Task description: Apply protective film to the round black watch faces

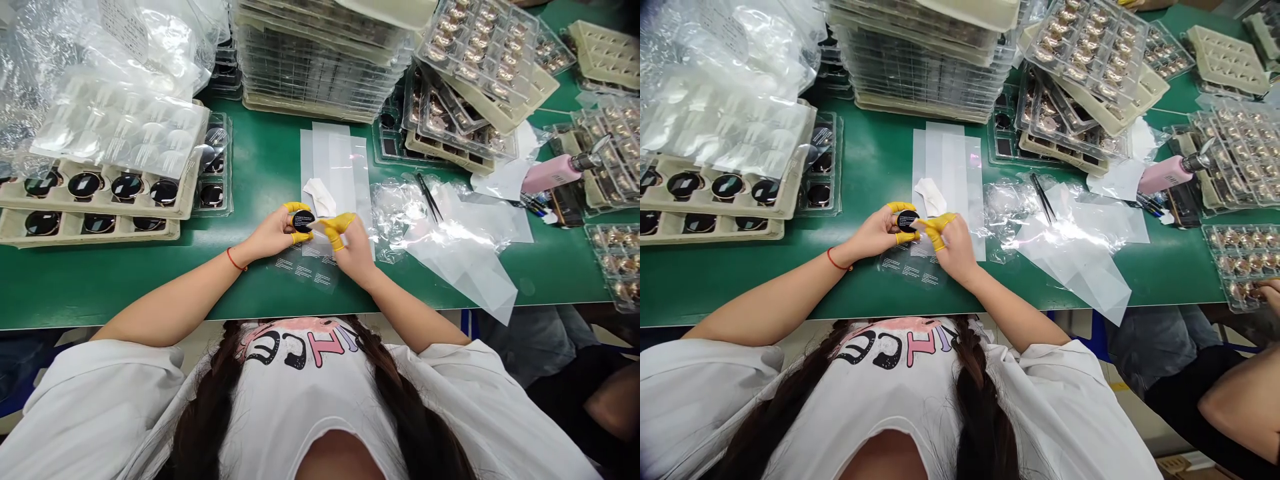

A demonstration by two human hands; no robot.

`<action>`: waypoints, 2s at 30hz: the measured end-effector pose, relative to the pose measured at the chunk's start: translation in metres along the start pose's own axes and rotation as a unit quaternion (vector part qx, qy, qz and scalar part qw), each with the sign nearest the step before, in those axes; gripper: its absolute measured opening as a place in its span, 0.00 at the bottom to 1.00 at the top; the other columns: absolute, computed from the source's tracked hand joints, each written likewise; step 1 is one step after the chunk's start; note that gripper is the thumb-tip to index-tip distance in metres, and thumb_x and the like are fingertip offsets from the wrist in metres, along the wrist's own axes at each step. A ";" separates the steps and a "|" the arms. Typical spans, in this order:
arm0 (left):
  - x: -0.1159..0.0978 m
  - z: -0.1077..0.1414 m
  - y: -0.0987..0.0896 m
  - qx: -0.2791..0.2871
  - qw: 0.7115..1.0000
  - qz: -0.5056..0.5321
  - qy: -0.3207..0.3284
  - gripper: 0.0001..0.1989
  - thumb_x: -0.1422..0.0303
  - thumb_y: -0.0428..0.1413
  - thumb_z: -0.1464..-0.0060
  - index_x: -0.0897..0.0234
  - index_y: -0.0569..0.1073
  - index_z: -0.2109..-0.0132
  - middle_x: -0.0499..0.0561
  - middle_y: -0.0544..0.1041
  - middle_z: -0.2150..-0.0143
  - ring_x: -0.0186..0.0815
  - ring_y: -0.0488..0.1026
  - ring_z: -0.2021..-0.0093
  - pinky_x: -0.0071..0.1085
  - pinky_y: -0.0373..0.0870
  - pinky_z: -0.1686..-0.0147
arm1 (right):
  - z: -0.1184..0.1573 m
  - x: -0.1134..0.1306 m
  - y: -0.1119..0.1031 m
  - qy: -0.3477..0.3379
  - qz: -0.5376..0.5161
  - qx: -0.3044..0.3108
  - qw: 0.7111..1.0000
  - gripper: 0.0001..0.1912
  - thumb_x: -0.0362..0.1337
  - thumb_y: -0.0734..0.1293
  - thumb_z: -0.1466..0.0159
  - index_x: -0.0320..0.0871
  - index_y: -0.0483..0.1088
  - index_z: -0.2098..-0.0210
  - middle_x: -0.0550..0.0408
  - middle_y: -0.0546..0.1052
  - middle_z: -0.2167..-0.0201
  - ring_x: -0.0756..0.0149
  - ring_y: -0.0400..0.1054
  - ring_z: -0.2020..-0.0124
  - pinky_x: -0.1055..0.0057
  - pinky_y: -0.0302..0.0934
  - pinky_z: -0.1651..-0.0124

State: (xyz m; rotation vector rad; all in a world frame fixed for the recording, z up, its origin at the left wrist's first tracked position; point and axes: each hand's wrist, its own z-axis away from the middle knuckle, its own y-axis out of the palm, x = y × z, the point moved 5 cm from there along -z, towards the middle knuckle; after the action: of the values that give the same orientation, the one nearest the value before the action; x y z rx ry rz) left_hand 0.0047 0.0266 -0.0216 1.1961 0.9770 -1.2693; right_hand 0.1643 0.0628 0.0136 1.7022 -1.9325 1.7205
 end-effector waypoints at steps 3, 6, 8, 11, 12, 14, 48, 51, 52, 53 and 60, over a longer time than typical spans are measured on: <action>-0.002 0.002 0.002 -0.003 1.000 -0.008 -0.001 0.27 0.72 0.65 0.56 0.64 0.62 0.51 0.46 0.74 0.64 0.28 0.74 0.67 0.26 0.71 0.65 | -0.005 -0.003 -0.012 0.096 -0.062 -0.075 0.991 0.11 0.45 0.59 0.31 0.46 0.69 0.60 0.54 0.73 0.65 0.64 0.66 0.62 0.63 0.63 0.56; -0.002 0.003 0.002 -0.005 1.000 -0.024 0.007 0.27 0.72 0.65 0.55 0.64 0.61 0.49 0.44 0.73 0.66 0.27 0.72 0.69 0.24 0.69 0.69 | -0.006 0.007 -0.004 0.071 -0.042 -0.039 0.996 0.10 0.43 0.60 0.32 0.46 0.69 0.58 0.51 0.76 0.58 0.61 0.67 0.55 0.60 0.62 0.50; -0.002 0.003 0.001 -0.005 0.999 -0.037 0.015 0.27 0.71 0.65 0.55 0.64 0.62 0.49 0.45 0.73 0.66 0.26 0.72 0.70 0.23 0.67 0.71 | -0.004 0.015 0.004 0.033 -0.009 -0.012 0.999 0.10 0.41 0.60 0.32 0.46 0.70 0.57 0.49 0.76 0.53 0.59 0.65 0.48 0.56 0.59 0.45; -0.001 0.003 0.000 -0.003 0.998 -0.052 0.032 0.27 0.70 0.65 0.55 0.63 0.63 0.49 0.47 0.74 0.62 0.27 0.72 0.70 0.22 0.67 0.72 | 0.001 0.022 0.013 0.000 0.042 0.011 0.999 0.09 0.40 0.60 0.32 0.47 0.71 0.57 0.49 0.75 0.49 0.56 0.63 0.42 0.53 0.55 0.41; 0.000 0.003 0.000 -0.001 0.998 -0.054 0.035 0.27 0.70 0.65 0.54 0.63 0.63 0.49 0.48 0.74 0.61 0.27 0.72 0.69 0.22 0.67 0.71 | 0.002 0.022 0.013 -0.005 0.055 0.016 0.998 0.09 0.40 0.60 0.32 0.48 0.71 0.57 0.50 0.75 0.48 0.56 0.62 0.41 0.52 0.54 0.41; 0.001 0.003 0.000 0.006 0.998 -0.048 0.041 0.26 0.70 0.64 0.53 0.63 0.62 0.48 0.48 0.74 0.60 0.28 0.73 0.66 0.23 0.69 0.69 | 0.003 0.021 0.013 -0.011 0.075 0.020 0.997 0.10 0.40 0.59 0.31 0.48 0.71 0.57 0.50 0.75 0.48 0.55 0.63 0.41 0.51 0.53 0.41; 0.006 0.003 0.000 -0.005 0.998 -0.032 0.050 0.28 0.71 0.63 0.53 0.65 0.63 0.46 0.50 0.74 0.58 0.31 0.74 0.61 0.29 0.72 0.58 | -0.019 0.004 0.030 -0.084 0.189 -0.042 0.977 0.12 0.34 0.54 0.32 0.42 0.66 0.66 0.49 0.69 0.69 0.59 0.61 0.63 0.58 0.58 0.50; 0.006 0.002 0.000 0.001 0.998 -0.023 0.050 0.28 0.70 0.64 0.53 0.65 0.62 0.47 0.49 0.74 0.59 0.31 0.74 0.62 0.28 0.71 0.59 | -0.026 -0.003 0.032 -0.048 0.188 -0.019 0.981 0.13 0.35 0.53 0.31 0.43 0.65 0.68 0.48 0.68 0.71 0.58 0.60 0.66 0.60 0.60 0.59; 0.007 0.001 -0.001 0.003 0.998 -0.023 0.051 0.28 0.69 0.64 0.53 0.66 0.62 0.47 0.49 0.74 0.59 0.31 0.74 0.62 0.28 0.71 0.59 | -0.028 -0.005 0.033 -0.041 0.188 -0.016 0.981 0.14 0.35 0.52 0.31 0.43 0.65 0.68 0.47 0.68 0.70 0.58 0.61 0.66 0.60 0.60 0.60; 0.007 0.001 -0.001 0.005 0.998 -0.023 0.052 0.28 0.69 0.64 0.53 0.66 0.62 0.47 0.49 0.74 0.59 0.30 0.73 0.62 0.28 0.71 0.60 | -0.029 -0.006 0.033 -0.036 0.186 -0.016 0.982 0.14 0.36 0.52 0.31 0.43 0.65 0.68 0.47 0.69 0.70 0.57 0.61 0.66 0.60 0.60 0.61; 0.004 0.001 -0.002 0.020 0.999 -0.021 0.036 0.29 0.68 0.66 0.55 0.64 0.62 0.48 0.46 0.73 0.63 0.28 0.72 0.66 0.26 0.70 0.64 | -0.035 -0.002 0.023 -0.034 0.098 -0.005 0.995 0.12 0.38 0.55 0.31 0.43 0.68 0.63 0.49 0.74 0.66 0.59 0.67 0.63 0.61 0.61 0.56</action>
State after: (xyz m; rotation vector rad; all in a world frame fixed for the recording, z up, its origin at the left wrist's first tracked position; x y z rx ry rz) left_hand 0.0027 0.0246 -0.0253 1.2646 1.0382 -1.2918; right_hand 0.1283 0.0846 0.0102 1.6356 -2.2015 1.7311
